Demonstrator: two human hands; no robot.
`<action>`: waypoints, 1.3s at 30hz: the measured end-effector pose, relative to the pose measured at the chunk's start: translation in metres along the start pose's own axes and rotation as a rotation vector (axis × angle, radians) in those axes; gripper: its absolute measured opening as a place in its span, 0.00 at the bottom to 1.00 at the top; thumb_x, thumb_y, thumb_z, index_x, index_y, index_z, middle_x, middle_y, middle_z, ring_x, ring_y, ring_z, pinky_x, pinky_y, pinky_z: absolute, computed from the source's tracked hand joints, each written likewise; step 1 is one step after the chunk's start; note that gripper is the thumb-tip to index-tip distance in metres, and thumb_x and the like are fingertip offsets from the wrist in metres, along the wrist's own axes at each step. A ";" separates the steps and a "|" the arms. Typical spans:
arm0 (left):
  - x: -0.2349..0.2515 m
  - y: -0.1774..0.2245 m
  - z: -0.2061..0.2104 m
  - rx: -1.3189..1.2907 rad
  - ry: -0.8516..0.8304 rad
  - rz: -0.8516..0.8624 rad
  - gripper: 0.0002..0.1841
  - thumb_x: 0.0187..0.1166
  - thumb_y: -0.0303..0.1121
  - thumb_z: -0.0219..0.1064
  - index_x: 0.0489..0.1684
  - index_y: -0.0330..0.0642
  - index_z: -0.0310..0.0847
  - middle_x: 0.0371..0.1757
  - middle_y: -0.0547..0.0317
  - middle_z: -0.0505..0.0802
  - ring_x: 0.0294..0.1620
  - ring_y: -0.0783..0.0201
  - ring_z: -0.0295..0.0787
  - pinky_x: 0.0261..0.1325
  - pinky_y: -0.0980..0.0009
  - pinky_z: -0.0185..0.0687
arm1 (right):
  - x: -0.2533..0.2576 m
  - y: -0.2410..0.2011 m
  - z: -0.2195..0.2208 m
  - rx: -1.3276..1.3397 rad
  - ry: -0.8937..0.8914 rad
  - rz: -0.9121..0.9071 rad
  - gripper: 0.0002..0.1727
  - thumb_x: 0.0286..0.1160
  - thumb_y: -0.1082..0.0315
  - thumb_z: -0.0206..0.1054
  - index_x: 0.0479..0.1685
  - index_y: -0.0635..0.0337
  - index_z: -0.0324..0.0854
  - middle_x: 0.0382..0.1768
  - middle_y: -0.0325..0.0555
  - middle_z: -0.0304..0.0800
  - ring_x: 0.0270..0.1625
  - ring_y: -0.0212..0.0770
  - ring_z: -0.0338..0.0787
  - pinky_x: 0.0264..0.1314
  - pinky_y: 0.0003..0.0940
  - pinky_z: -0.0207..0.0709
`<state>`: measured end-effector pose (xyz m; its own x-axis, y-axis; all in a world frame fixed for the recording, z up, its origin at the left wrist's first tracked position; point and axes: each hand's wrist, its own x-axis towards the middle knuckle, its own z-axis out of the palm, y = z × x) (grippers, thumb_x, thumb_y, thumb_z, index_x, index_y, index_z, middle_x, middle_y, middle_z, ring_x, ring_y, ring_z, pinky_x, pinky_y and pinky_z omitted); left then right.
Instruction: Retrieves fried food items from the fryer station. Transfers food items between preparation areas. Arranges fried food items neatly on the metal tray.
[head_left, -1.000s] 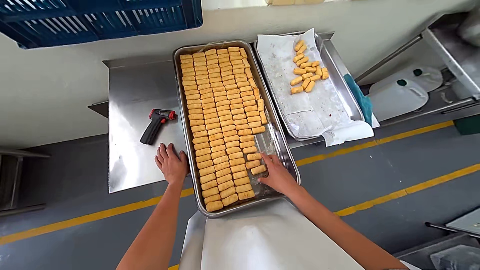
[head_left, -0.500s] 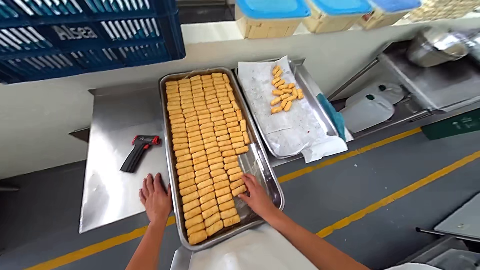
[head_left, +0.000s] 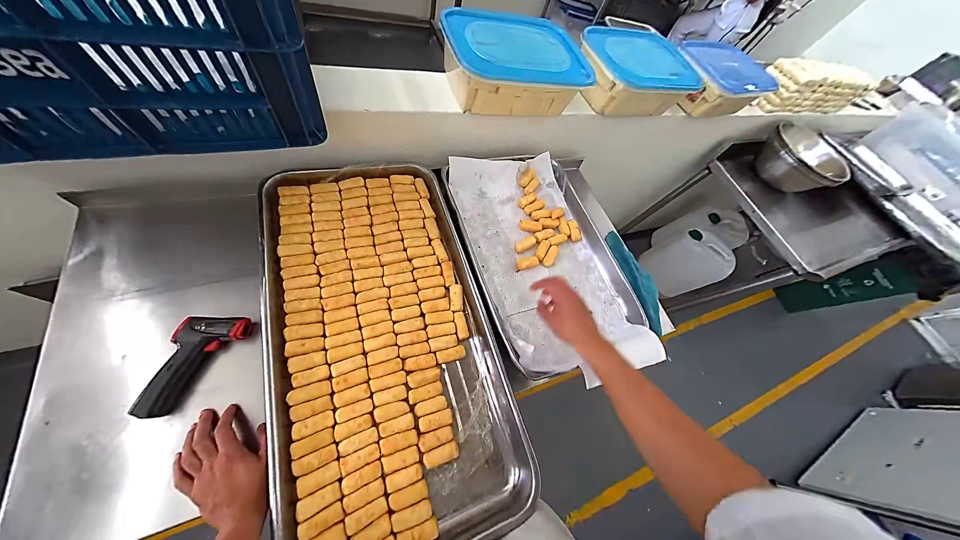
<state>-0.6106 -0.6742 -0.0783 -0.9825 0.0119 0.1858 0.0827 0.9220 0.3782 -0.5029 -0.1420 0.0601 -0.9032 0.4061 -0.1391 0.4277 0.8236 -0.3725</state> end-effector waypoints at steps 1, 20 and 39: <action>0.001 -0.002 0.002 0.005 0.009 0.001 0.35 0.83 0.57 0.45 0.77 0.40 0.77 0.83 0.36 0.77 0.87 0.33 0.65 0.86 0.33 0.48 | 0.032 0.023 -0.008 -0.070 0.013 0.020 0.23 0.75 0.77 0.67 0.71 0.62 0.81 0.72 0.66 0.79 0.70 0.67 0.84 0.67 0.65 0.80; 0.004 -0.001 0.001 0.021 -0.017 -0.060 0.34 0.81 0.55 0.46 0.77 0.41 0.77 0.84 0.39 0.76 0.89 0.36 0.62 0.88 0.36 0.45 | 0.090 0.074 -0.006 -0.419 -0.159 -0.147 0.30 0.59 0.74 0.81 0.67 0.64 0.80 0.80 0.67 0.71 0.79 0.70 0.75 0.64 0.65 0.81; 0.004 0.000 -0.002 0.012 -0.033 -0.052 0.32 0.80 0.50 0.51 0.76 0.37 0.77 0.84 0.35 0.74 0.89 0.34 0.62 0.87 0.34 0.45 | 0.138 0.073 0.023 -0.318 -0.391 0.017 0.54 0.48 0.65 0.90 0.85 0.54 0.65 0.79 0.75 0.64 0.60 0.74 0.86 0.54 0.68 0.83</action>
<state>-0.6138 -0.6750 -0.0753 -0.9905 -0.0237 0.1356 0.0292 0.9265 0.3752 -0.5972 -0.0343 -0.0073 -0.8161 0.2923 -0.4985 0.3779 0.9226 -0.0777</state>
